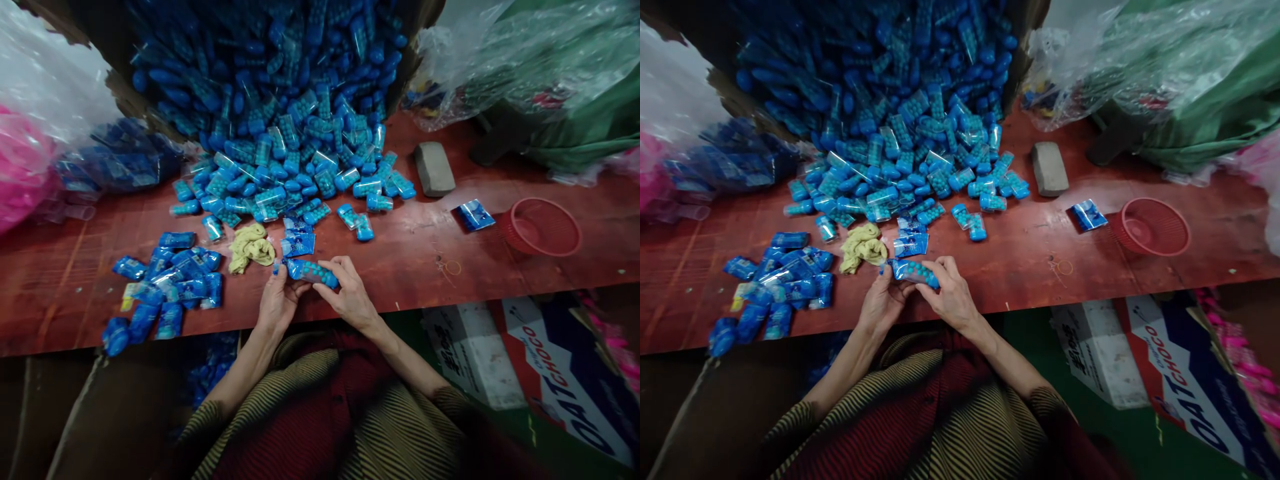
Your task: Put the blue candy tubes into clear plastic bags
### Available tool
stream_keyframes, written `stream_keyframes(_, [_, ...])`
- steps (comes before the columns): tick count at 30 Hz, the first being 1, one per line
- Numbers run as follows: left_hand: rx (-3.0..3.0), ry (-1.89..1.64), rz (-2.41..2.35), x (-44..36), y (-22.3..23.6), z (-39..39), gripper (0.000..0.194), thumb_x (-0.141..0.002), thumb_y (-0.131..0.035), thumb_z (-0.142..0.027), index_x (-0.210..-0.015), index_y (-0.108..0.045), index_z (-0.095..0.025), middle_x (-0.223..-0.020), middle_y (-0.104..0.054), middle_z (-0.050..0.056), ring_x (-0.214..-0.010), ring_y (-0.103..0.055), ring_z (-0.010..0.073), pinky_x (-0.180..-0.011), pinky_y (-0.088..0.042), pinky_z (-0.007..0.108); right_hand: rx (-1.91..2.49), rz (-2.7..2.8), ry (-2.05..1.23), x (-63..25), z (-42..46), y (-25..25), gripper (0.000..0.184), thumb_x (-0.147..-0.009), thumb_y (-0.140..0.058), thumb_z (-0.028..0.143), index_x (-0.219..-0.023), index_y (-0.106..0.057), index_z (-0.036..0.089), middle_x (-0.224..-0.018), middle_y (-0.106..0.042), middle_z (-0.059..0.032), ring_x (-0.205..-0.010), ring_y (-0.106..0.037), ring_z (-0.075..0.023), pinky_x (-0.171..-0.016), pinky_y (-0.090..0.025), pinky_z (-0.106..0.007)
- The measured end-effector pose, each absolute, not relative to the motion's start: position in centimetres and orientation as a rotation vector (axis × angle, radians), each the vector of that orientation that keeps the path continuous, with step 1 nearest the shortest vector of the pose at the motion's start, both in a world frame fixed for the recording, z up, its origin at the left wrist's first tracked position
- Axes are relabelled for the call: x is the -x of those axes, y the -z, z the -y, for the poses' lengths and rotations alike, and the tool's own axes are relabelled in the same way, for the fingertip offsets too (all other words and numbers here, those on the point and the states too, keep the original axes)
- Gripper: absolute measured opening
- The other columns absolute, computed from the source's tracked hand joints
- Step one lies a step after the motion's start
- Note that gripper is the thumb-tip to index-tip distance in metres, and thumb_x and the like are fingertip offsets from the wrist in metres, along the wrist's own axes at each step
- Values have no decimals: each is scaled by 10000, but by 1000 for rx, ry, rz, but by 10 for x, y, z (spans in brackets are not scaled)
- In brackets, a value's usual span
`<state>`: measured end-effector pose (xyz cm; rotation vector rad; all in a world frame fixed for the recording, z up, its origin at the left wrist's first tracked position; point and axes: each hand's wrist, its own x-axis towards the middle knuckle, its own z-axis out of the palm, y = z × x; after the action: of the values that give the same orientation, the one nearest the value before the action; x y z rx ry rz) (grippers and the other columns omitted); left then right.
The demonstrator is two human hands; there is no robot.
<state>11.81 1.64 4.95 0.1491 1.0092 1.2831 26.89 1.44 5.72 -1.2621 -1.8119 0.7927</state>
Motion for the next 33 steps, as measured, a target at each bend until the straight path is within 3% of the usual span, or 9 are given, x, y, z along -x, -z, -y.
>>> stream_keyframes(14, [-211, -1368, -1080, -119, -51, -17, 329, -628, -774, -383, -780, -586, -161, -695, -683, -14, -620, -656, 132, -590, -538, 242, 1331, 1758, -879, -265, -11, -68, 328, -796, -619, 228, -1118, -569, 196, -992, -505, -62, -961, -564, -195, -873, -498, -350])
stream_keyframes(23, [-52, -1301, -1168, -121, -48, -19, 247, -752, -679, -323, -636, -560, -141, -511, -610, -14, -478, -604, 113, -500, -527, 223, 1345, 1751, -854, -273, -15, -59, 298, -802, -605, 226, -1099, -577, 218, -991, -519, -60, -957, -566, -202, -868, -491, -369])
stream_keyframes(33, [-125, -1308, -1114, -121, -45, -14, 276, -707, -707, -397, -719, -597, -144, -605, -652, -5, -502, -602, 104, -473, -504, 199, 1316, 1627, -1119, -269, -14, -69, 246, -774, -640, 245, -1012, -616, 186, -947, -590, -39, -882, -598, -168, -822, -487, -320])
